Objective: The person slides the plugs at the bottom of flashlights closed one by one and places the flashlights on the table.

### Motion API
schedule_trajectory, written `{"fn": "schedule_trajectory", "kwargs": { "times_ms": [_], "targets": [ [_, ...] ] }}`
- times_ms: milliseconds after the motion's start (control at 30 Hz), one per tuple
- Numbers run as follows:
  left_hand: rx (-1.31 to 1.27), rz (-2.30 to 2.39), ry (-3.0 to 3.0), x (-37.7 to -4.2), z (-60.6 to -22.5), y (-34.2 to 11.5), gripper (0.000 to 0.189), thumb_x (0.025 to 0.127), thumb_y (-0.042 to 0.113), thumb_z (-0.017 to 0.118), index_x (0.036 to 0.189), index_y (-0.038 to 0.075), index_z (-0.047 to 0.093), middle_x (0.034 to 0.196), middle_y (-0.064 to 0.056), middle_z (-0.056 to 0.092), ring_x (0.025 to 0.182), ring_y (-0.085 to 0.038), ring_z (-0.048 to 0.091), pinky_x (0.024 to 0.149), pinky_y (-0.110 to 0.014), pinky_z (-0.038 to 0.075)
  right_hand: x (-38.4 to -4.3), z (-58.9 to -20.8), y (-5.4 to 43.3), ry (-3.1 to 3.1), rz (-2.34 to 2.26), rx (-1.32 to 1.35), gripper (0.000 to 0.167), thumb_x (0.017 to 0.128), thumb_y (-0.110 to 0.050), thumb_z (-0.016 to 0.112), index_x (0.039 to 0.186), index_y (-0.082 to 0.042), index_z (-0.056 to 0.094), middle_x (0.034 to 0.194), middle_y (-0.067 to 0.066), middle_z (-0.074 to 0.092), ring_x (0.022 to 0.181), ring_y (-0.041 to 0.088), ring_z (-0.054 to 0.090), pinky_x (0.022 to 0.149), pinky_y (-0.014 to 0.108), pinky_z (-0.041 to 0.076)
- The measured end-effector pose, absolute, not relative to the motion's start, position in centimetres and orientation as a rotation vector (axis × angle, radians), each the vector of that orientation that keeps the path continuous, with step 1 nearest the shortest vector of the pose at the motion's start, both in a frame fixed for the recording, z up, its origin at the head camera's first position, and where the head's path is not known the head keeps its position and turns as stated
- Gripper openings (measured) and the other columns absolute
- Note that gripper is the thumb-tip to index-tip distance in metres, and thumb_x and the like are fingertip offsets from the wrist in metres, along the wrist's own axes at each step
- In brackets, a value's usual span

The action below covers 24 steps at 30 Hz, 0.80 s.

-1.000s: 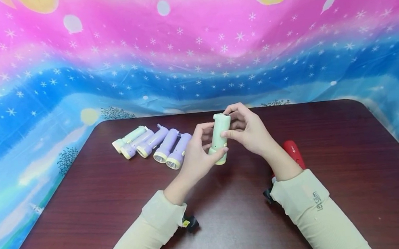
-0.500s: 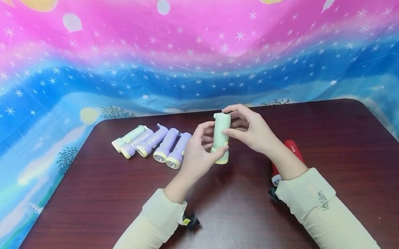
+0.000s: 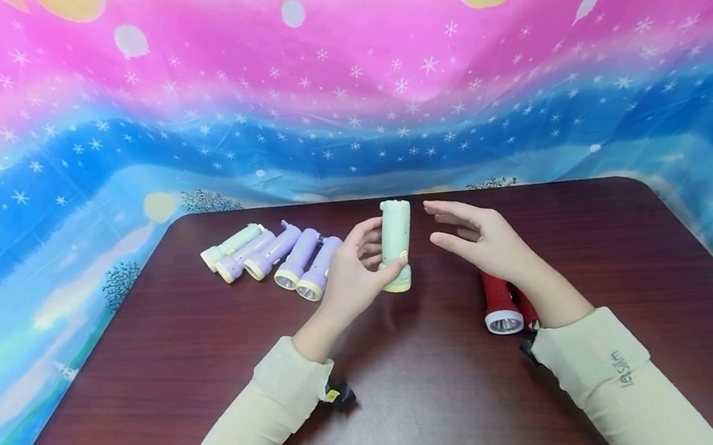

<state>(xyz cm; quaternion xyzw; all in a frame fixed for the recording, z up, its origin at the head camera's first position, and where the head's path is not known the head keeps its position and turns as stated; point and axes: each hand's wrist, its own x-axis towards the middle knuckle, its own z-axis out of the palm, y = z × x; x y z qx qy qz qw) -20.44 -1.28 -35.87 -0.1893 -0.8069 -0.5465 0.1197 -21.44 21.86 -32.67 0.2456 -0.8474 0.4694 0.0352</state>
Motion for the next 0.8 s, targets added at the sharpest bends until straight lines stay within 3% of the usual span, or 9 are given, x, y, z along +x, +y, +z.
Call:
{"fn": "schedule_trajectory", "kwargs": {
  "times_ms": [133, 233, 367, 467, 667, 800],
  "targets": [
    [-0.549, -1.607, -2.368, -20.5, -35.8, -1.1, 0.064, 0.082, 0.018, 0.081, 0.138, 0.011, 0.052, 0.114, -0.010, 0.071, 0.097, -0.020, 0.073, 0.084, -0.020, 0.058, -21.2, -33.0, 23.2, -2.687, 1.391, 0.688, 0.053, 0.098, -0.022, 0.063, 0.148, -0.021, 0.048, 0.151, 0.011, 0.049, 0.136, 0.033, 0.050, 0.092, 0.005, 0.044],
    [-0.550, -1.624, -2.374, -20.4, -35.9, -1.0, 0.065, 0.082, 0.018, 0.081, 0.139, 0.011, 0.051, 0.116, -0.010, 0.070, 0.098, -0.020, 0.073, 0.085, -0.021, 0.058, -21.1, -33.4, 24.1, -2.739, 1.307, 0.629, 0.053, 0.098, -0.025, 0.063, 0.148, -0.026, 0.048, 0.152, 0.006, 0.049, 0.137, 0.034, 0.048, 0.095, 0.004, 0.042],
    [-0.529, -1.659, -2.390, -20.1, -36.1, -1.1, 0.065, 0.082, 0.019, 0.081, 0.139, 0.012, 0.051, 0.118, -0.009, 0.070, 0.099, -0.019, 0.072, 0.085, -0.023, 0.058, -20.8, -34.2, 25.1, -2.775, 1.214, 0.620, 0.052, 0.097, -0.025, 0.065, 0.147, -0.029, 0.049, 0.151, 0.004, 0.049, 0.138, 0.031, 0.046, 0.110, 0.035, 0.045],
    [-0.501, -1.687, -2.405, -20.0, -36.4, -1.3, 0.065, 0.081, 0.019, 0.082, 0.138, 0.013, 0.052, 0.117, -0.008, 0.069, 0.098, -0.017, 0.071, 0.085, -0.024, 0.059, -20.5, -34.8, 25.8, -2.801, 1.166, 0.658, 0.053, 0.097, -0.025, 0.066, 0.147, -0.029, 0.049, 0.152, 0.006, 0.048, 0.139, 0.034, 0.043, 0.107, 0.062, 0.039],
    [-0.517, -1.729, -2.414, -20.2, -36.6, -0.7, 0.064, 0.082, 0.019, 0.082, 0.138, 0.013, 0.052, 0.117, -0.007, 0.069, 0.096, -0.015, 0.070, 0.084, -0.024, 0.059, -20.0, -35.2, 28.0, -2.836, 0.998, 0.723, 0.059, 0.095, -0.026, 0.067, 0.150, -0.028, 0.045, 0.154, 0.012, 0.045, 0.135, 0.037, 0.042, 0.097, 0.067, 0.041],
    [-0.505, -1.763, -2.431, -20.2, -36.5, -0.2, 0.064, 0.082, 0.019, 0.082, 0.138, 0.014, 0.052, 0.118, -0.007, 0.069, 0.094, -0.013, 0.070, 0.083, -0.023, 0.059, -19.7, -35.8, 29.1, -2.861, 0.984, 0.759, 0.063, 0.093, -0.024, 0.070, 0.151, -0.027, 0.043, 0.156, 0.017, 0.041, 0.140, 0.043, 0.035, 0.098, 0.073, 0.037]
  ]
}}
